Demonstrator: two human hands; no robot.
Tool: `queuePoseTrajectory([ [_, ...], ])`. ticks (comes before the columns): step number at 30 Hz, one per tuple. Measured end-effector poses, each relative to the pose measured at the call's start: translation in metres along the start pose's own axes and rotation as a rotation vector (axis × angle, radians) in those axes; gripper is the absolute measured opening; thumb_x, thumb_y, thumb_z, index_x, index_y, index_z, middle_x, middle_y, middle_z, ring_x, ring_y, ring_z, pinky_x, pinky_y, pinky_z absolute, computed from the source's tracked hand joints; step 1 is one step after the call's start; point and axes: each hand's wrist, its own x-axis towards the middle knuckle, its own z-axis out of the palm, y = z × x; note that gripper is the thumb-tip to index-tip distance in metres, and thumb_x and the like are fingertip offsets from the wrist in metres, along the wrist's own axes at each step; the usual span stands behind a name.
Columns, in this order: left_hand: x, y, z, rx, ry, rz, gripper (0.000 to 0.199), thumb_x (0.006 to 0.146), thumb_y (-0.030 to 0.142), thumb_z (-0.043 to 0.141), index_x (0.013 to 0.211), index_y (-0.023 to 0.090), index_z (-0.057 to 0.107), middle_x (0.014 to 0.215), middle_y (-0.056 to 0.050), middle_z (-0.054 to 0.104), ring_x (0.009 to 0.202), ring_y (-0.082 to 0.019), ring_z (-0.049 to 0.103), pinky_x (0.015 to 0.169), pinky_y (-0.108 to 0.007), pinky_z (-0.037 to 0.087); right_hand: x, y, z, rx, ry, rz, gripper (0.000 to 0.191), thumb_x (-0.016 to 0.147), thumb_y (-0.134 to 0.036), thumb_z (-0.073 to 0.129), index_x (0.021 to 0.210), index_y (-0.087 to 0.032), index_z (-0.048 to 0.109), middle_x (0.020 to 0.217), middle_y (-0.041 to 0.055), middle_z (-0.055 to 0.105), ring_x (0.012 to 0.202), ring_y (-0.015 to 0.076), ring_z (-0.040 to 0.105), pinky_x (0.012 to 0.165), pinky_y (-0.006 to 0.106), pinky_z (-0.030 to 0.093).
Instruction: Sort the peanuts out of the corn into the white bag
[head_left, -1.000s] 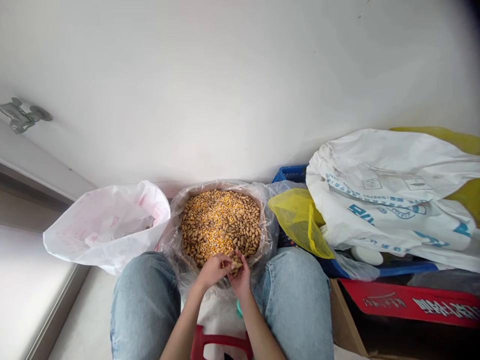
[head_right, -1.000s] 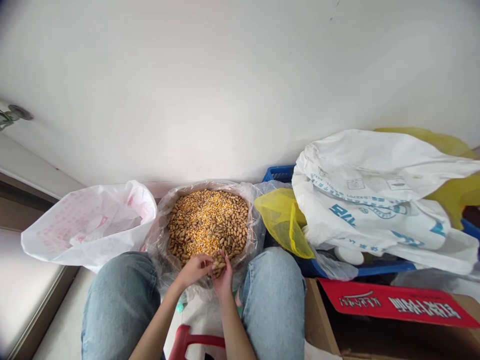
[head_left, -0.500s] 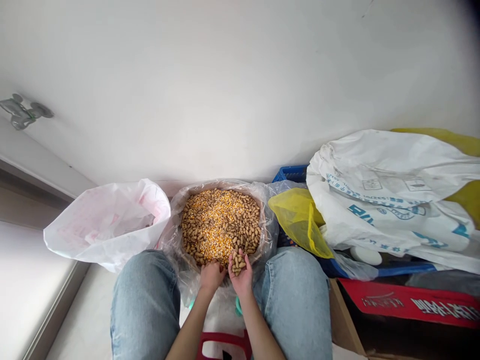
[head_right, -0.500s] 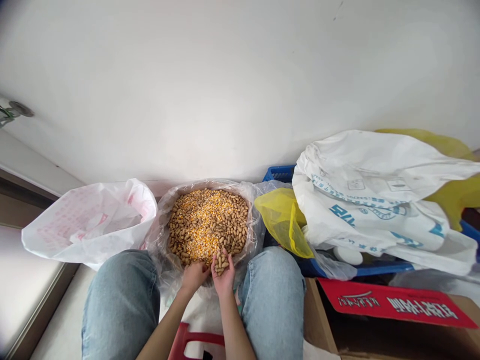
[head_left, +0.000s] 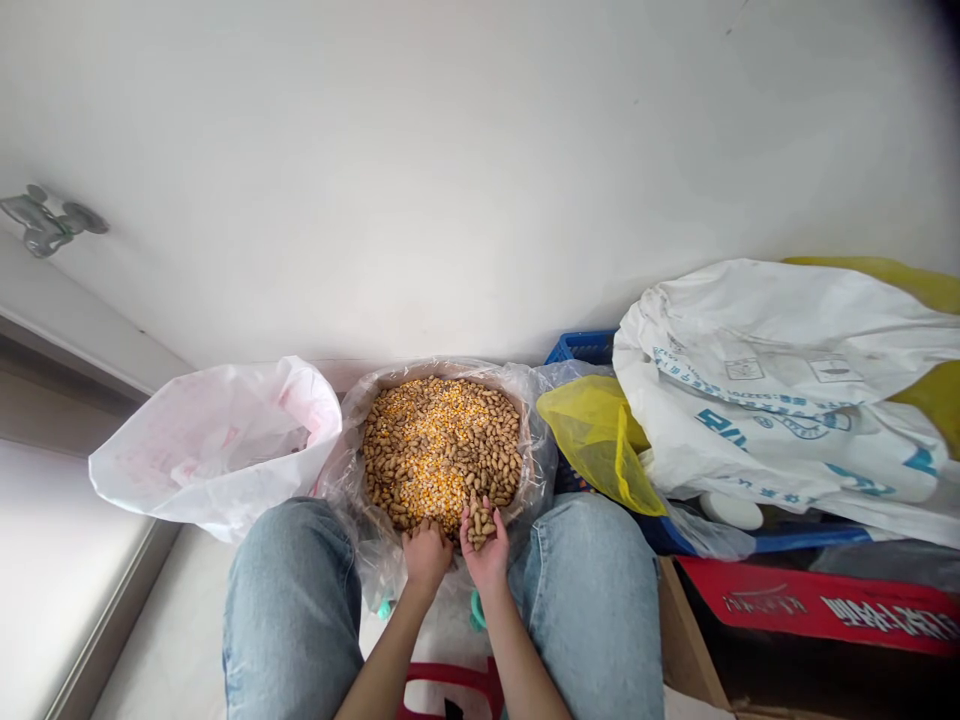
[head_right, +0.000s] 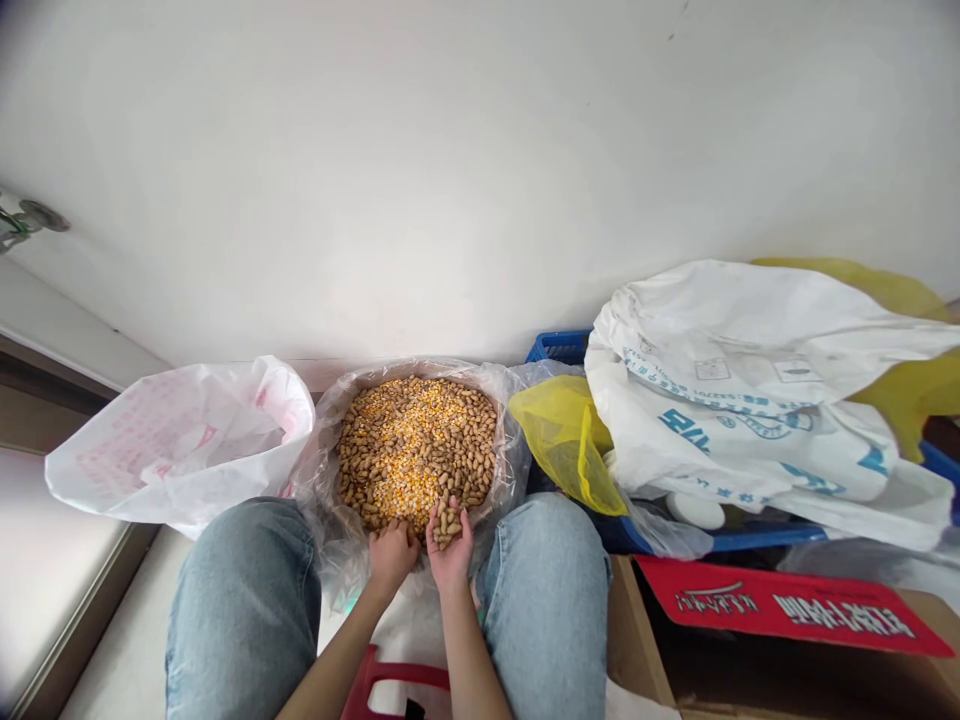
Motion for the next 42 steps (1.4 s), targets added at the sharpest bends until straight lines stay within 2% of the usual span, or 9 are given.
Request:
queuePoseTrajectory([
  [5, 0.009, -0.006, -0.024, -0.261, -0.115, -0.110, 0.025, 0.074, 0.032, 0.034, 0.078, 0.019, 0.054, 0.079, -0.005, 0.057, 0.076, -0.022, 0.052, 0.066, -0.033, 0.034, 0.000, 0.003, 0.003, -0.074, 0.021, -0.026, 0.027, 0.073, -0.030, 0.046, 0.099, -0.030, 0.049, 0.101, -0.0048, 0.051, 0.094, 0.0113, 0.048, 0.074, 0.026, 0.044],
  [11, 0.013, 0.006, -0.049, -0.924, -0.237, 0.252, 0.034, 0.072, 0.047, 0.043, 0.081, 0.018, 0.057, 0.080, -0.002, 0.054, 0.074, -0.012, 0.047, 0.068, -0.022, 0.035, 0.002, 0.008, 0.000, -0.197, 0.054, -0.066, 0.027, 0.072, -0.032, 0.048, 0.099, -0.029, 0.049, 0.100, -0.0038, 0.051, 0.084, 0.0111, 0.051, 0.064, 0.025, 0.046],
  [14, 0.016, 0.004, -0.041, -1.137, -0.291, 0.200, 0.040, 0.073, 0.048, 0.039, 0.086, 0.014, 0.054, 0.075, -0.003, 0.053, 0.068, -0.012, 0.046, 0.064, -0.022, 0.035, 0.002, 0.007, -0.002, -0.145, 0.039, -0.042, 0.022, 0.072, -0.031, 0.049, 0.094, -0.027, 0.051, 0.096, -0.0043, 0.052, 0.082, 0.0102, 0.051, 0.063, 0.024, 0.046],
  [18, 0.024, -0.015, -0.014, -0.913, -0.095, 0.017, 0.029, 0.074, 0.039, 0.039, 0.083, 0.014, 0.052, 0.075, -0.003, 0.052, 0.067, -0.012, 0.046, 0.066, -0.023, 0.035, 0.001, 0.001, -0.003, -0.019, -0.014, 0.002, 0.023, 0.071, -0.029, 0.050, 0.093, -0.028, 0.051, 0.096, -0.0056, 0.052, 0.084, 0.0098, 0.050, 0.061, 0.020, 0.045],
  [24, 0.017, -0.011, 0.005, -0.208, -0.210, 0.332, 0.023, 0.071, 0.019, 0.039, 0.089, 0.021, 0.053, 0.091, -0.004, 0.047, 0.091, -0.017, 0.041, 0.082, -0.028, 0.033, -0.003, -0.009, 0.003, 0.080, -0.035, -0.031, 0.020, 0.074, -0.028, 0.045, 0.093, -0.030, 0.051, 0.101, -0.0071, 0.050, 0.087, 0.0084, 0.048, 0.063, 0.018, 0.045],
  [29, 0.016, -0.001, 0.007, -0.017, -0.193, 0.327, 0.027, 0.073, 0.017, 0.032, 0.090, 0.021, 0.052, 0.097, -0.006, 0.045, 0.094, -0.021, 0.041, 0.077, -0.032, 0.037, -0.005, -0.009, 0.006, 0.043, 0.002, -0.054, 0.018, 0.076, -0.029, 0.041, 0.092, -0.030, 0.051, 0.097, -0.0070, 0.052, 0.086, 0.0074, 0.049, 0.063, 0.018, 0.044],
  [36, 0.013, -0.006, 0.008, -0.313, -0.118, 0.206, 0.016, 0.075, 0.028, 0.040, 0.080, 0.019, 0.053, 0.086, -0.002, 0.047, 0.082, -0.014, 0.046, 0.072, -0.025, 0.035, -0.001, -0.007, 0.002, -0.011, 0.030, -0.062, 0.022, 0.073, -0.028, 0.045, 0.095, -0.029, 0.050, 0.098, -0.0065, 0.052, 0.087, 0.0090, 0.050, 0.064, 0.021, 0.045],
  [39, 0.013, 0.001, -0.014, -0.689, -0.015, 0.091, 0.023, 0.075, 0.039, 0.043, 0.079, 0.019, 0.054, 0.079, -0.001, 0.047, 0.071, -0.010, 0.045, 0.068, -0.021, 0.034, -0.001, -0.003, 0.004, -0.083, 0.067, -0.083, 0.023, 0.072, -0.028, 0.047, 0.094, -0.027, 0.051, 0.097, -0.0053, 0.053, 0.085, 0.0099, 0.051, 0.067, 0.024, 0.046],
  [42, 0.009, 0.013, -0.045, -0.913, -0.002, 0.200, 0.029, 0.073, 0.045, 0.045, 0.080, 0.019, 0.055, 0.079, -0.001, 0.047, 0.073, -0.010, 0.044, 0.070, -0.021, 0.034, 0.000, 0.003, 0.005, -0.169, 0.122, -0.092, 0.024, 0.070, -0.028, 0.049, 0.094, -0.026, 0.051, 0.093, -0.0036, 0.054, 0.078, 0.0094, 0.053, 0.062, 0.024, 0.045],
])
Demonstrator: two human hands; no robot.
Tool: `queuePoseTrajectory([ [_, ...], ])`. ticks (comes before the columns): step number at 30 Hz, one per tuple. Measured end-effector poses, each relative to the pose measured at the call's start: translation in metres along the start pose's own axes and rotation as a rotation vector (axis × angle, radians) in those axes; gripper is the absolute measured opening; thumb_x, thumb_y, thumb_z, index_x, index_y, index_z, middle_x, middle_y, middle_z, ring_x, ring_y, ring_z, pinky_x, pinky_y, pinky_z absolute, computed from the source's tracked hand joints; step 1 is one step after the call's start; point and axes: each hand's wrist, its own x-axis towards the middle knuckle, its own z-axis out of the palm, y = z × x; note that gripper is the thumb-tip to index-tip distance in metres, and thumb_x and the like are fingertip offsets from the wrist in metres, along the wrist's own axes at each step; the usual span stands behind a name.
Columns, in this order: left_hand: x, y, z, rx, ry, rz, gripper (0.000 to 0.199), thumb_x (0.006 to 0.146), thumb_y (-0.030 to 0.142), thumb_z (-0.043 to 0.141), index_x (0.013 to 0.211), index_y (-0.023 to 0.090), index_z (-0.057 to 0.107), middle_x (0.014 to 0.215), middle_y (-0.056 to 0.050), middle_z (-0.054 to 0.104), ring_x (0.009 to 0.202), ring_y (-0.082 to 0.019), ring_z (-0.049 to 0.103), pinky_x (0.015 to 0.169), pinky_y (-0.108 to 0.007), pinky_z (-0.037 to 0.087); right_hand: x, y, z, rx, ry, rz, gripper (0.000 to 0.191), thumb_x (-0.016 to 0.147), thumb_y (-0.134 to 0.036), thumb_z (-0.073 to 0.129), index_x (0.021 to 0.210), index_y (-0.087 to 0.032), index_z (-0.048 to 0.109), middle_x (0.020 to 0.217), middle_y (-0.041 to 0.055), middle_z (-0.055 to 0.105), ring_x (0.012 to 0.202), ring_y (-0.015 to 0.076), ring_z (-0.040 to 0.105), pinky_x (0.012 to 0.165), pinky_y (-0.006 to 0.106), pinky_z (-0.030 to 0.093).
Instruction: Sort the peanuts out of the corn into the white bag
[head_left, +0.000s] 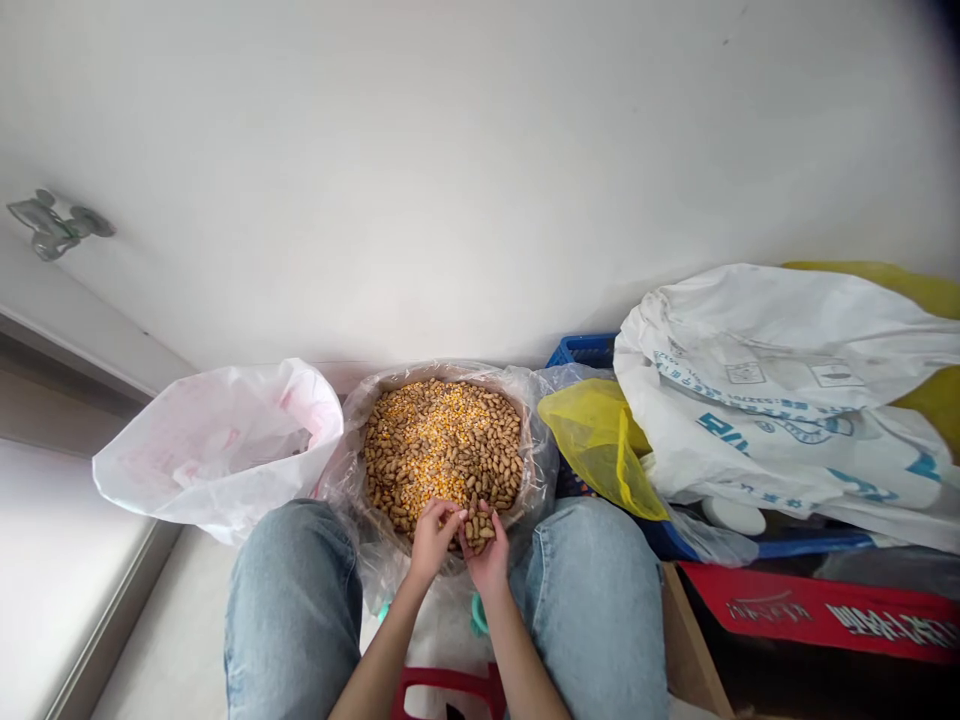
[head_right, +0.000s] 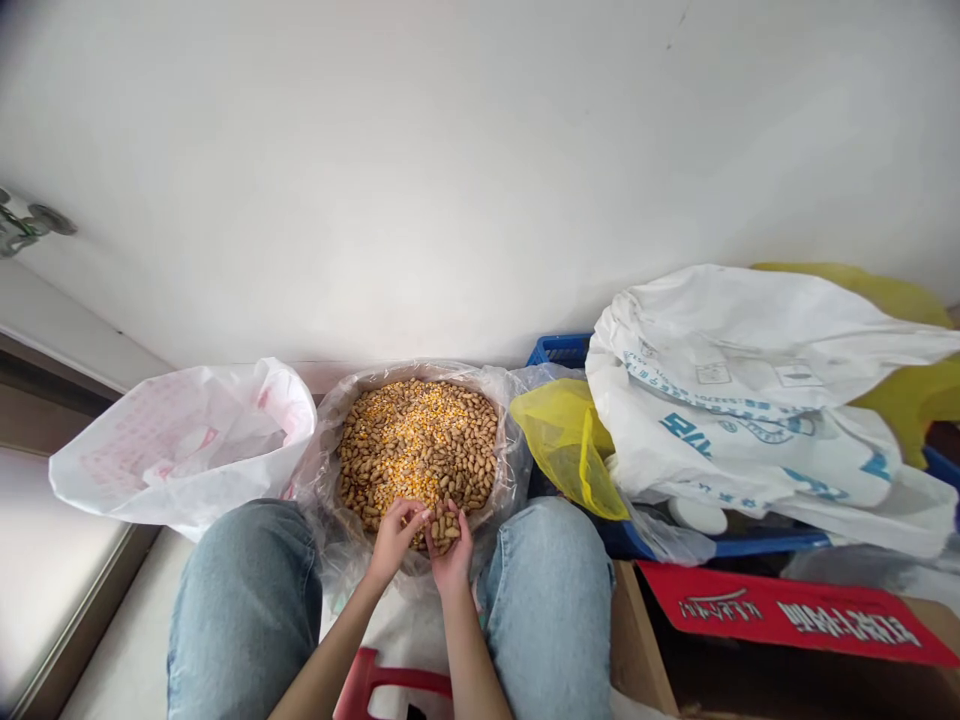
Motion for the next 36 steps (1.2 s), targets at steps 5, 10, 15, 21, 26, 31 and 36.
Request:
queuePoseTrajectory([
  [5, -0.017, 0.029, -0.009, 0.109, -0.229, 0.098, 0.027, 0.073, 0.045, 0.043, 0.079, 0.023, 0.058, 0.084, -0.001, 0.048, 0.083, -0.011, 0.043, 0.076, -0.021, 0.032, 0.003, 0.007, -0.002, 0.028, -0.054, 0.049, 0.025, 0.065, -0.028, 0.053, 0.090, -0.023, 0.053, 0.091, -0.0014, 0.055, 0.082, 0.0104, 0.052, 0.067, 0.022, 0.045],
  [10, -0.039, 0.025, -0.021, -0.117, 0.070, -0.033, 0.030, 0.079, 0.042, 0.034, 0.083, 0.020, 0.055, 0.082, -0.001, 0.050, 0.081, -0.011, 0.045, 0.074, -0.021, 0.034, 0.002, 0.006, -0.001, -0.005, -0.029, 0.141, 0.025, 0.069, -0.026, 0.051, 0.093, -0.029, 0.052, 0.091, -0.0046, 0.055, 0.078, 0.0115, 0.053, 0.061, 0.026, 0.046],
  [15, -0.040, 0.012, -0.028, -0.415, 0.377, -0.212, 0.043, 0.075, 0.051, 0.033, 0.090, 0.015, 0.049, 0.082, -0.005, 0.051, 0.077, -0.014, 0.046, 0.068, -0.022, 0.037, 0.008, 0.011, 0.042, -0.005, 0.002, 0.237, 0.018, 0.074, -0.021, 0.042, 0.086, -0.028, 0.053, 0.086, -0.0042, 0.055, 0.082, 0.0110, 0.052, 0.064, 0.025, 0.046],
  [21, -0.037, -0.012, -0.019, -0.624, 0.488, -0.370, 0.052, 0.068, 0.059, 0.033, 0.090, 0.015, 0.047, 0.078, -0.006, 0.049, 0.065, -0.012, 0.044, 0.057, -0.023, 0.036, 0.009, 0.066, 0.193, -0.283, -0.217, 0.275, 0.019, 0.071, -0.027, 0.046, 0.088, -0.020, 0.051, 0.081, 0.0003, 0.053, 0.078, 0.0118, 0.051, 0.073, 0.031, 0.043],
  [26, -0.041, -0.012, -0.018, -0.814, 0.443, -0.382, 0.046, 0.063, 0.053, 0.045, 0.085, 0.013, 0.048, 0.080, -0.007, 0.050, 0.073, -0.015, 0.045, 0.066, -0.024, 0.037, -0.005, 0.134, 0.285, -0.589, -0.308, 0.340, 0.049, 0.074, -0.045, 0.042, 0.116, -0.021, 0.036, 0.081, 0.0002, 0.050, 0.076, 0.0108, 0.049, 0.081, 0.043, 0.033],
  [31, -0.038, -0.018, -0.021, -0.784, 0.468, -0.399, 0.045, 0.063, 0.053, 0.044, 0.084, 0.014, 0.048, 0.065, -0.003, 0.044, 0.055, -0.010, 0.036, 0.050, -0.022, 0.031, -0.003, 0.125, 0.264, -0.630, -0.388, 0.317, 0.045, 0.071, -0.041, 0.048, 0.112, -0.023, 0.042, 0.097, 0.0013, 0.049, 0.079, 0.0096, 0.048, 0.085, 0.039, 0.034],
  [36, -0.035, -0.031, -0.014, -0.689, 0.467, -0.410, 0.046, 0.067, 0.054, 0.036, 0.088, 0.015, 0.047, 0.076, -0.006, 0.048, 0.059, -0.011, 0.041, 0.048, -0.021, 0.030, 0.021, 0.036, 0.152, -0.484, -0.408, 0.273, 0.037, 0.071, -0.032, 0.049, 0.106, -0.018, 0.047, 0.113, 0.0060, 0.043, 0.101, 0.0171, 0.044, 0.085, 0.034, 0.039],
])
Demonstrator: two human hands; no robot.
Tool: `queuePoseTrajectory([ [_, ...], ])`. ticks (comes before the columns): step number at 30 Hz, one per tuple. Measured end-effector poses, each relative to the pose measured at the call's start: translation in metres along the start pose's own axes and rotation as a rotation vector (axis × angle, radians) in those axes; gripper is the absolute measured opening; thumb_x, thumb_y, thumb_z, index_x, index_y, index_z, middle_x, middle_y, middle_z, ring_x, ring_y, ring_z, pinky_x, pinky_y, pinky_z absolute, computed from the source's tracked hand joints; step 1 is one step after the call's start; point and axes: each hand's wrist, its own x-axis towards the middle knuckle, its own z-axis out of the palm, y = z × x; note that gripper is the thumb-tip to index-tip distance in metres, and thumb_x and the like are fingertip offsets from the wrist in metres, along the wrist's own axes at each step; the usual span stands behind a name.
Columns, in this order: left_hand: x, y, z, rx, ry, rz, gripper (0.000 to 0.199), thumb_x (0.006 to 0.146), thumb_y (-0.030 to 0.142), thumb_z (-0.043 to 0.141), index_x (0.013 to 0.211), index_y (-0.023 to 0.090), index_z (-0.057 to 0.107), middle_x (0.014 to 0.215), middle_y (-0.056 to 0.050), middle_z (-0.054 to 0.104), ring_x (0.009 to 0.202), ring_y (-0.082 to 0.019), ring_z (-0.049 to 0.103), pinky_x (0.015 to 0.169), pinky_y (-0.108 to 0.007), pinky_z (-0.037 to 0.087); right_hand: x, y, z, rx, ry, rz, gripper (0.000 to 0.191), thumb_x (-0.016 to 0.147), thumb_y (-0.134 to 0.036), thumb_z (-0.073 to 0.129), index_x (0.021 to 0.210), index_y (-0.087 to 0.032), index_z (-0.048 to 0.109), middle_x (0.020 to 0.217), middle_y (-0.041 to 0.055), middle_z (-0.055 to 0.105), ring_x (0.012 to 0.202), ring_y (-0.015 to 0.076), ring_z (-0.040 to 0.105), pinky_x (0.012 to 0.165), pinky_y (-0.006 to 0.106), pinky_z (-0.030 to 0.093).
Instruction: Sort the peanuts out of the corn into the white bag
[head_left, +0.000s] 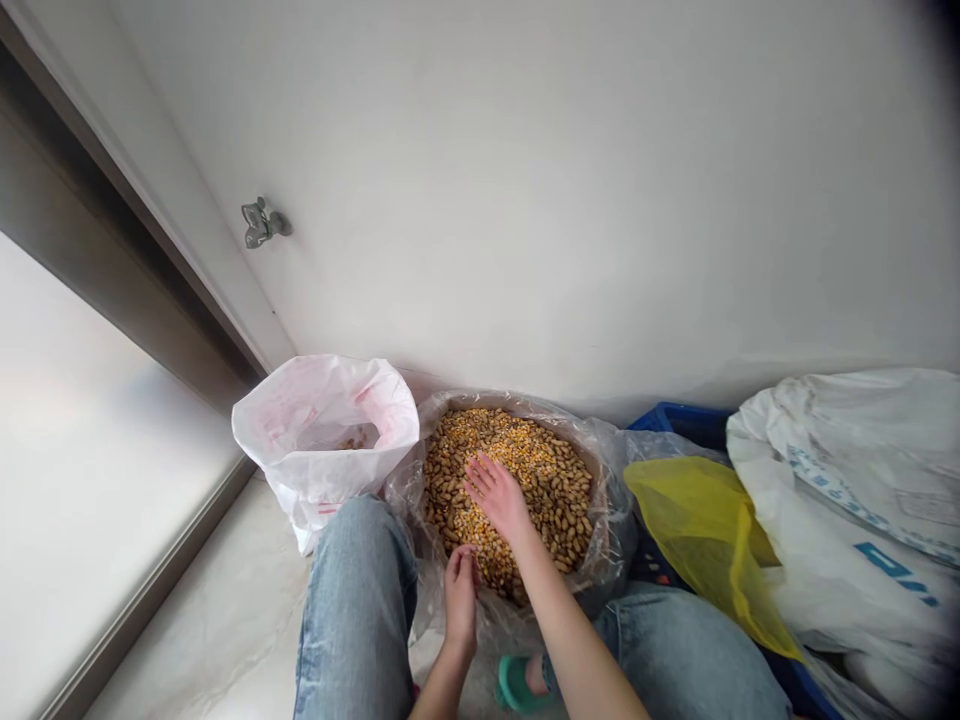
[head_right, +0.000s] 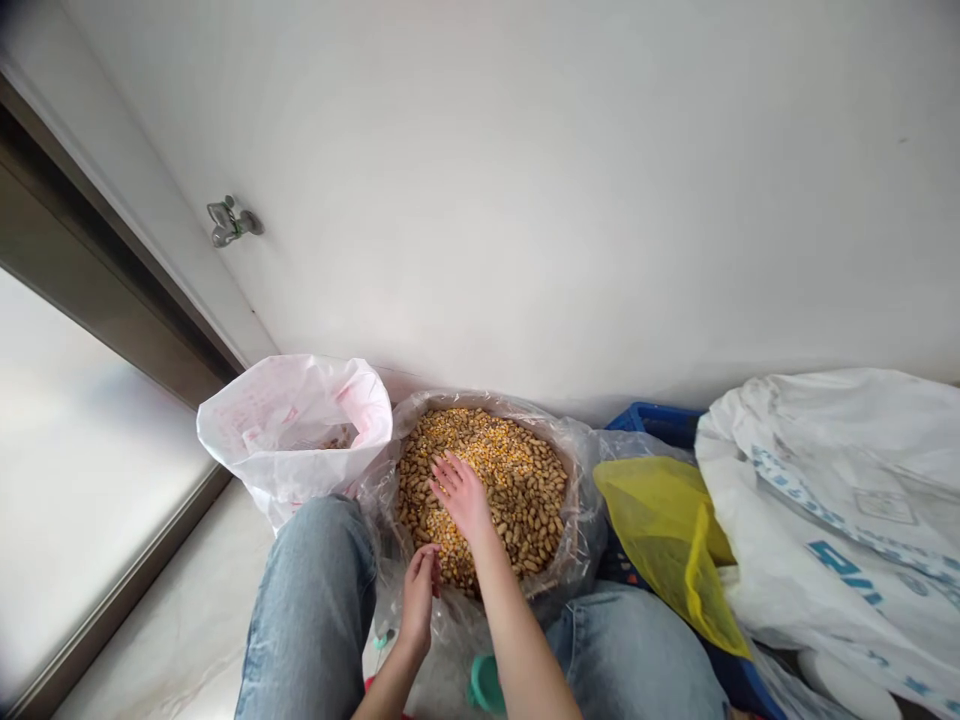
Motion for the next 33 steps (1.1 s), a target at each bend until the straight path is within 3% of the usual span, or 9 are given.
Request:
queuePoseTrajectory([
  [4, -0.001, -0.006, 0.005, 0.000, -0.019, -0.059, 0.045, 0.064, 0.053, 0.038, 0.087, 0.015, 0.046, 0.069, -0.004, 0.044, 0.056, -0.010, 0.038, 0.046, -0.020, 0.026, -0.043, -0.006, -0.102, 0.086, 0.341, -0.073, 0.028, 0.073, -0.025, 0.044, 0.101, -0.022, 0.049, 0.107, 0.0016, 0.048, 0.090, 0.0112, 0.050, 0.075, 0.027, 0.045],
  [6, -0.002, -0.007, 0.007, 0.015, -0.032, -0.086, 0.046, 0.062, 0.053, 0.040, 0.085, 0.014, 0.047, 0.065, -0.003, 0.041, 0.054, -0.009, 0.034, 0.045, -0.020, 0.023, -0.055, 0.000, -0.130, 0.117, 0.527, -0.124, 0.023, 0.072, -0.019, 0.043, 0.094, -0.021, 0.050, 0.094, -0.0007, 0.052, 0.078, 0.0079, 0.052, 0.066, 0.022, 0.045],
  [9, -0.004, -0.007, 0.008, 0.079, -0.067, -0.093, 0.047, 0.059, 0.053, 0.043, 0.085, 0.014, 0.048, 0.069, -0.004, 0.043, 0.057, -0.010, 0.036, 0.046, -0.020, 0.023, -0.058, 0.018, -0.149, 0.040, 0.604, -0.228, 0.024, 0.070, -0.019, 0.043, 0.093, -0.020, 0.048, 0.083, -0.0013, 0.052, 0.073, 0.0075, 0.051, 0.064, 0.021, 0.044],
  [11, -0.004, -0.009, 0.007, 0.115, -0.089, -0.088, 0.047, 0.059, 0.052, 0.042, 0.085, 0.013, 0.048, 0.071, -0.004, 0.043, 0.059, -0.010, 0.037, 0.047, -0.020, 0.024, -0.055, 0.031, -0.154, -0.213, 0.620, -0.350, 0.026, 0.067, -0.024, 0.046, 0.092, -0.019, 0.047, 0.082, 0.0005, 0.052, 0.074, 0.0097, 0.050, 0.068, 0.023, 0.042],
  [14, -0.003, -0.013, 0.006, 0.150, -0.093, -0.113, 0.048, 0.059, 0.051, 0.041, 0.087, 0.012, 0.048, 0.070, -0.004, 0.043, 0.059, -0.010, 0.037, 0.047, -0.020, 0.025, -0.054, 0.047, -0.156, -0.909, 0.643, -0.550, 0.023, 0.062, -0.018, 0.049, 0.085, -0.016, 0.052, 0.085, 0.0036, 0.051, 0.081, 0.0132, 0.045, 0.079, 0.027, 0.035],
  [17, -0.001, -0.019, 0.005, 0.170, -0.086, -0.135, 0.046, 0.062, 0.048, 0.040, 0.090, 0.012, 0.047, 0.072, -0.004, 0.044, 0.057, -0.009, 0.039, 0.046, -0.019, 0.025, -0.059, 0.053, -0.150, -1.536, 0.646, -0.505, 0.028, 0.062, -0.007, 0.043, 0.085, -0.016, 0.057, 0.087, 0.0057, 0.049, 0.086, 0.0172, 0.040, 0.081, 0.029, 0.029],
  [19, 0.001, -0.022, 0.004, 0.170, -0.086, -0.135, 0.041, 0.065, 0.044, 0.040, 0.090, 0.013, 0.047, 0.073, -0.004, 0.045, 0.057, -0.009, 0.040, 0.045, -0.018, 0.026, -0.063, 0.055, -0.145, -1.739, 0.676, -0.386, 0.027, 0.065, -0.007, 0.038, 0.083, -0.015, 0.056, 0.086, 0.0063, 0.048, 0.086, 0.0182, 0.039, 0.078, 0.028, 0.029],
  [29, 0.008, -0.012, 0.004, -0.314, -0.115, -0.258, 0.028, 0.073, 0.032, 0.045, 0.097, 0.017, 0.046, 0.095, -0.007, 0.050, 0.089, -0.016, 0.049, 0.072, -0.023, 0.041, -0.065, 0.056, -0.141, -1.895, 0.647, -0.254, 0.018, 0.073, -0.015, 0.038, 0.080, -0.014, 0.054, 0.085, 0.0052, 0.051, 0.086, 0.0180, 0.041, 0.077, 0.028, 0.029],
  [33, 0.015, -0.009, 0.009, -0.388, -0.107, -0.339, 0.027, 0.078, 0.033, 0.037, 0.098, 0.018, 0.047, 0.107, -0.004, 0.047, 0.098, -0.012, 0.044, 0.075, -0.020, 0.039, -0.070, 0.050, -0.128, -1.482, 0.305, -0.241, 0.020, 0.072, -0.030, 0.044, 0.079, -0.014, 0.053, 0.082, 0.0025, 0.053, 0.077, 0.0117, 0.046, 0.072, 0.021, 0.034],
])
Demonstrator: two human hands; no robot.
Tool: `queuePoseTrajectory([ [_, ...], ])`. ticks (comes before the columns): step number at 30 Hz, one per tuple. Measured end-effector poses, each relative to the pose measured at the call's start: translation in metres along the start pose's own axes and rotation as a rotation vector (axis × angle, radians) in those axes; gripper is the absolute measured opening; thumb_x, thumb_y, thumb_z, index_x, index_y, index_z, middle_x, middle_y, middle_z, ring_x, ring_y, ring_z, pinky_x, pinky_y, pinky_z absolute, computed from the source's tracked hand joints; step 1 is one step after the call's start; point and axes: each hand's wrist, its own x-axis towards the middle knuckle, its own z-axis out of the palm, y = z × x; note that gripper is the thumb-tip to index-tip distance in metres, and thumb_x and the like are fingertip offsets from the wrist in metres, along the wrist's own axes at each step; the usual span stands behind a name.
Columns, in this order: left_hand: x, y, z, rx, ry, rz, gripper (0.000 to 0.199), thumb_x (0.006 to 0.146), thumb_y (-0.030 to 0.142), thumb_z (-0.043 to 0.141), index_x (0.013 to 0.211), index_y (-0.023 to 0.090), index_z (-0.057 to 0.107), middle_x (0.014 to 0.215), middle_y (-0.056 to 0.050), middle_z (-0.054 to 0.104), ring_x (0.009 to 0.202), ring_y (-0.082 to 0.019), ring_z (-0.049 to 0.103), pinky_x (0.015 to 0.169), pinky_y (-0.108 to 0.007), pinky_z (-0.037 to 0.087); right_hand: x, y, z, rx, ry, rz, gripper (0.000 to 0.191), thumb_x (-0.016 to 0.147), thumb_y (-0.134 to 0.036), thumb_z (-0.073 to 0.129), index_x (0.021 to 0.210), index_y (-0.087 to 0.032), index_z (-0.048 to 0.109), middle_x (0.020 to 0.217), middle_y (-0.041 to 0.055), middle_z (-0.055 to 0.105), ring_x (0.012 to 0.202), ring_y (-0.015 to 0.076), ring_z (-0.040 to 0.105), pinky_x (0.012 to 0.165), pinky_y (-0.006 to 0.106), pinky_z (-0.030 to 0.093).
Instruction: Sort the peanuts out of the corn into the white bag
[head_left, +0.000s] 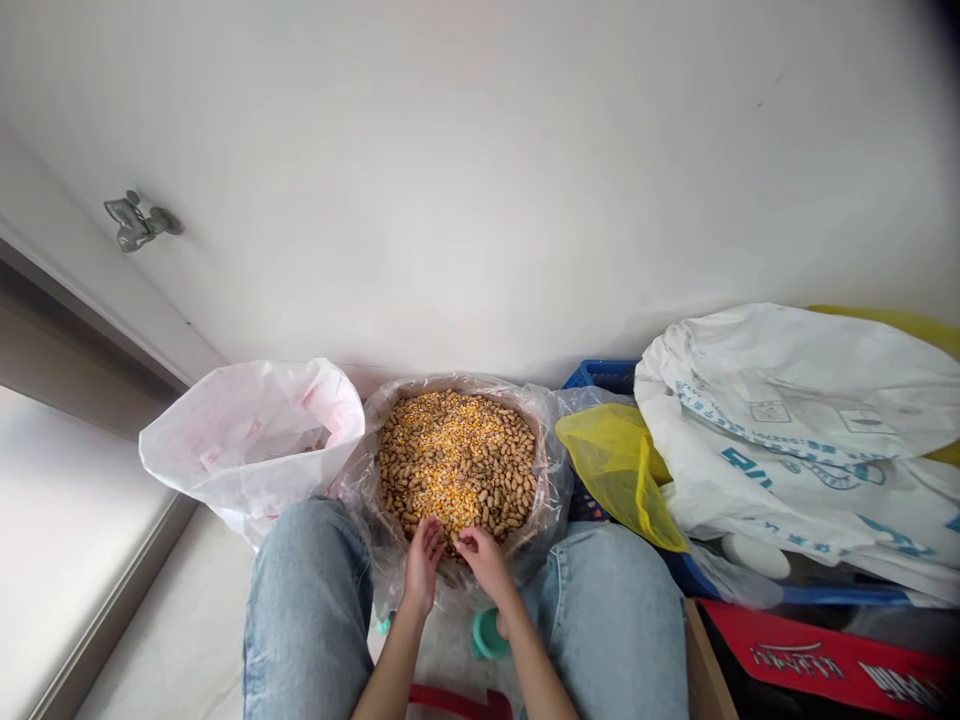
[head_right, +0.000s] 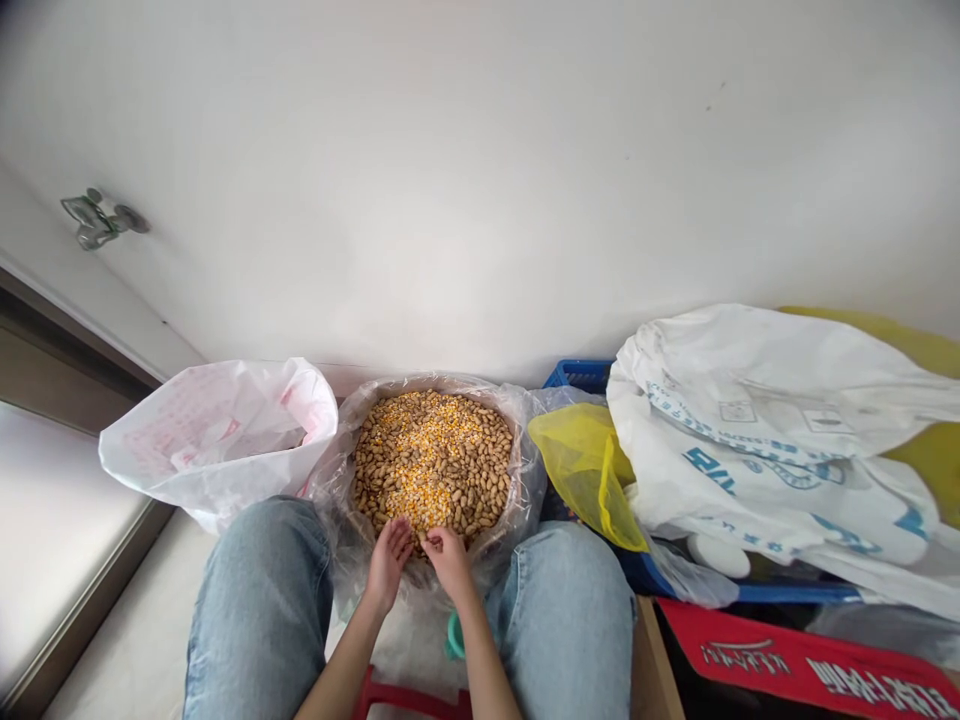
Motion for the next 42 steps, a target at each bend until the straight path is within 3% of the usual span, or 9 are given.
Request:
queuePoseTrajectory([
  [2, 0.004, -0.001, 0.001, -0.032, -0.019, -0.066, 0.026, 0.078, 0.035, 0.039, 0.095, 0.019, 0.049, 0.103, -0.002, 0.048, 0.091, -0.012, 0.047, 0.072, -0.022, 0.041, 0.002, -0.001, -0.005, 0.135, -0.042, -0.041, 0.025, 0.072, -0.035, 0.043, 0.082, -0.015, 0.053, 0.084, 0.0019, 0.053, 0.076, 0.0097, 0.047, 0.071, 0.018, 0.035],
  [7, 0.009, -0.007, -0.001, -0.154, -0.038, -0.150, 0.016, 0.075, 0.027, 0.045, 0.082, 0.014, 0.051, 0.077, -0.001, 0.048, 0.064, -0.008, 0.048, 0.057, -0.020, 0.040, 0.022, 0.012, -0.024, -0.180, 0.348, 0.231, 0.022, 0.075, -0.024, 0.035, 0.085, -0.011, 0.050, 0.085, 0.0071, 0.051, 0.082, 0.0142, 0.046, 0.075, 0.023, 0.033],
  [12, 0.008, -0.008, -0.002, -0.192, -0.041, -0.119, 0.017, 0.075, 0.026, 0.045, 0.082, 0.012, 0.051, 0.075, -0.003, 0.048, 0.065, -0.008, 0.048, 0.062, -0.021, 0.042, 0.042, 0.009, -0.031, -0.386, 0.183, 0.458, 0.030, 0.072, -0.038, 0.038, 0.089, -0.016, 0.051, 0.094, 0.0087, 0.049, 0.085, 0.0222, 0.048, 0.071, 0.031, 0.035],
  [19, 0.011, -0.012, -0.005, -0.210, -0.054, -0.107, 0.020, 0.075, 0.027, 0.045, 0.087, 0.013, 0.052, 0.083, -0.004, 0.050, 0.076, -0.011, 0.050, 0.073, -0.024, 0.042, 0.041, 0.007, -0.029, -0.182, 0.110, 0.395, 0.025, 0.070, -0.033, 0.042, 0.083, -0.016, 0.054, 0.086, 0.0052, 0.053, 0.080, 0.0178, 0.048, 0.072, 0.030, 0.035],
  [25, 0.012, -0.010, -0.003, -0.227, -0.041, -0.120, 0.017, 0.076, 0.026, 0.043, 0.087, 0.015, 0.050, 0.082, -0.002, 0.050, 0.073, -0.010, 0.050, 0.064, -0.021, 0.042, 0.025, -0.014, -0.031, 0.322, -0.560, 0.202, 0.036, 0.066, -0.043, 0.048, 0.087, -0.015, 0.051, 0.067, 0.0014, 0.049, 0.054, 0.0061, 0.042, 0.049, 0.017, 0.033],
  [26, 0.011, -0.010, -0.002, -0.237, -0.051, -0.121, 0.016, 0.076, 0.026, 0.044, 0.085, 0.015, 0.050, 0.079, -0.001, 0.050, 0.069, -0.009, 0.049, 0.060, -0.020, 0.041, 0.025, -0.015, -0.034, 0.325, -0.530, 0.180, 0.034, 0.067, -0.042, 0.047, 0.087, -0.014, 0.051, 0.069, 0.0022, 0.049, 0.056, 0.0066, 0.044, 0.051, 0.017, 0.034],
  [31, 0.010, -0.008, -0.002, -0.249, -0.049, -0.147, 0.013, 0.074, 0.023, 0.046, 0.079, 0.012, 0.049, 0.069, 0.000, 0.046, 0.055, -0.006, 0.044, 0.049, -0.017, 0.037, 0.031, -0.002, -0.047, -0.344, 0.153, 0.207, 0.018, 0.071, -0.020, 0.039, 0.082, -0.015, 0.052, 0.085, 0.0048, 0.052, 0.081, 0.0130, 0.047, 0.071, 0.023, 0.034],
  [36, 0.009, -0.006, -0.004, -0.232, -0.038, -0.163, 0.014, 0.072, 0.023, 0.049, 0.082, 0.013, 0.050, 0.071, 0.000, 0.047, 0.058, -0.006, 0.046, 0.048, -0.014, 0.039, 0.031, 0.015, -0.037, -0.683, 0.089, 0.290, 0.025, 0.070, -0.023, 0.041, 0.092, -0.020, 0.052, 0.090, 0.0050, 0.054, 0.090, 0.0212, 0.047, 0.077, 0.034, 0.030],
  [42, 0.007, 0.000, -0.001, -0.273, 0.001, -0.206, 0.013, 0.074, 0.022, 0.047, 0.082, 0.012, 0.050, 0.072, 0.000, 0.050, 0.048, -0.002, 0.041, 0.041, -0.011, 0.035, 0.031, 0.013, -0.036, -0.498, 0.144, 0.286, 0.018, 0.071, -0.026, 0.041, 0.081, -0.018, 0.055, 0.083, 0.0037, 0.055, 0.081, 0.0171, 0.049, 0.072, 0.029, 0.032],
])
